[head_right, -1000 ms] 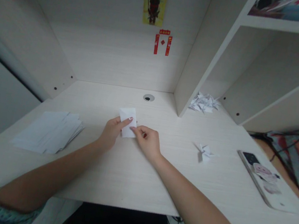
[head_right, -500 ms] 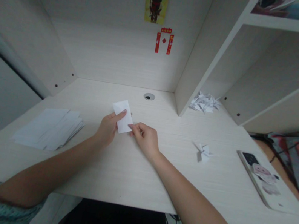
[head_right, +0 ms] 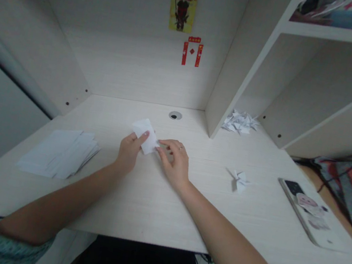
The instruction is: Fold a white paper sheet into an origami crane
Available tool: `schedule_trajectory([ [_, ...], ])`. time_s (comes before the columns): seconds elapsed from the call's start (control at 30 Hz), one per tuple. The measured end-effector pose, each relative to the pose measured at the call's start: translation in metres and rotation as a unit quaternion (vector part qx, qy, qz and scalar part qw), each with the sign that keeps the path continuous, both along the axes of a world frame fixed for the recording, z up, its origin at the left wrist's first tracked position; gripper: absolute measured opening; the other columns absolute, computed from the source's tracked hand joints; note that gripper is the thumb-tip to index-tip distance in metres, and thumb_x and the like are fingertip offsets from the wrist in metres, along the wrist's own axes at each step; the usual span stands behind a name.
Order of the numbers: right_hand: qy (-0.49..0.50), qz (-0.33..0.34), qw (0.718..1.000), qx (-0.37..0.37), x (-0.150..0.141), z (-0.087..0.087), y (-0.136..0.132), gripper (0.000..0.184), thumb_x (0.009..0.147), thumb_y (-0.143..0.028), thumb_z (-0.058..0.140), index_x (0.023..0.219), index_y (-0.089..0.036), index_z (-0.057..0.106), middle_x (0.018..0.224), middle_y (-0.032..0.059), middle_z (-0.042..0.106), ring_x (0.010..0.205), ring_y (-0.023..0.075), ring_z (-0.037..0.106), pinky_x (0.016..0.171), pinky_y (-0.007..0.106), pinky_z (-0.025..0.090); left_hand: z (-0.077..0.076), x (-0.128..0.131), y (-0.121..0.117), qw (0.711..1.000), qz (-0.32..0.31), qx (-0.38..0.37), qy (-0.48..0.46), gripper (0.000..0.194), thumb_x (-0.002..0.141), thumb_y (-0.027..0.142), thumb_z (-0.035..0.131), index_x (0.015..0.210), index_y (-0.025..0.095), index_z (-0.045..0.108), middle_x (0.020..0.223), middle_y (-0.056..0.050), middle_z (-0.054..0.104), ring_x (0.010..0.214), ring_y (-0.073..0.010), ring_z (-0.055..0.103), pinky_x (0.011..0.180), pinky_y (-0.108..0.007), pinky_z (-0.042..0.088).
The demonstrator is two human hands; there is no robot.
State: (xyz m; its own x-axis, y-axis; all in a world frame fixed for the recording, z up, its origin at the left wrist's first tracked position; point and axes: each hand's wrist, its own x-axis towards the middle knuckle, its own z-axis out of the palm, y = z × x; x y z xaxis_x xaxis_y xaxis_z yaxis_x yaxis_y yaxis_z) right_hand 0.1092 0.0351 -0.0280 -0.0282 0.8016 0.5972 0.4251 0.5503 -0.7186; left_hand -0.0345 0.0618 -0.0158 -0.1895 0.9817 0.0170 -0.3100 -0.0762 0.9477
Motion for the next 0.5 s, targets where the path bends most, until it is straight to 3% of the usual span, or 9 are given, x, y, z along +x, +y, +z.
schedule_trajectory([
  [0.13,-0.050,-0.009,0.999,0.013,-0.001,-0.005,0.001,0.044,0.077,-0.038,0.067,0.119,-0.029,0.059,0.111,0.0078,0.060,0.103,0.0235,0.055,0.084,0.038,0.047,-0.004,0.009,-0.013,0.993,-0.096,0.016,0.062,0.034,0.074,0.043,0.064,0.090,0.013,0.069,0.077,-0.003,0.067,0.070,-0.0144,0.059,0.065,-0.024,0.045],
  [0.27,-0.017,-0.015,0.999,-0.037,0.000,-0.009,0.004,0.049,0.074,-0.040,0.069,0.120,-0.027,0.058,0.108,0.0071,0.063,0.094,0.0224,0.059,0.083,0.039,0.048,-0.003,0.005,-0.015,0.980,-0.161,0.040,0.105,0.035,0.081,0.044,0.055,0.096,0.015,0.068,0.083,-0.002,0.067,0.079,-0.0158,0.060,0.072,-0.025,0.045],
  [0.5,0.033,0.026,0.996,-0.083,0.002,-0.009,0.006,0.052,0.071,-0.038,0.072,0.119,-0.026,0.057,0.109,0.0053,0.066,0.097,0.0223,0.062,0.088,0.039,0.048,0.000,0.004,-0.013,0.975,-0.195,0.038,0.097,0.038,0.077,0.037,0.061,0.109,0.017,0.066,0.107,-0.006,0.068,0.104,-0.0224,0.059,0.087,-0.030,0.045],
])
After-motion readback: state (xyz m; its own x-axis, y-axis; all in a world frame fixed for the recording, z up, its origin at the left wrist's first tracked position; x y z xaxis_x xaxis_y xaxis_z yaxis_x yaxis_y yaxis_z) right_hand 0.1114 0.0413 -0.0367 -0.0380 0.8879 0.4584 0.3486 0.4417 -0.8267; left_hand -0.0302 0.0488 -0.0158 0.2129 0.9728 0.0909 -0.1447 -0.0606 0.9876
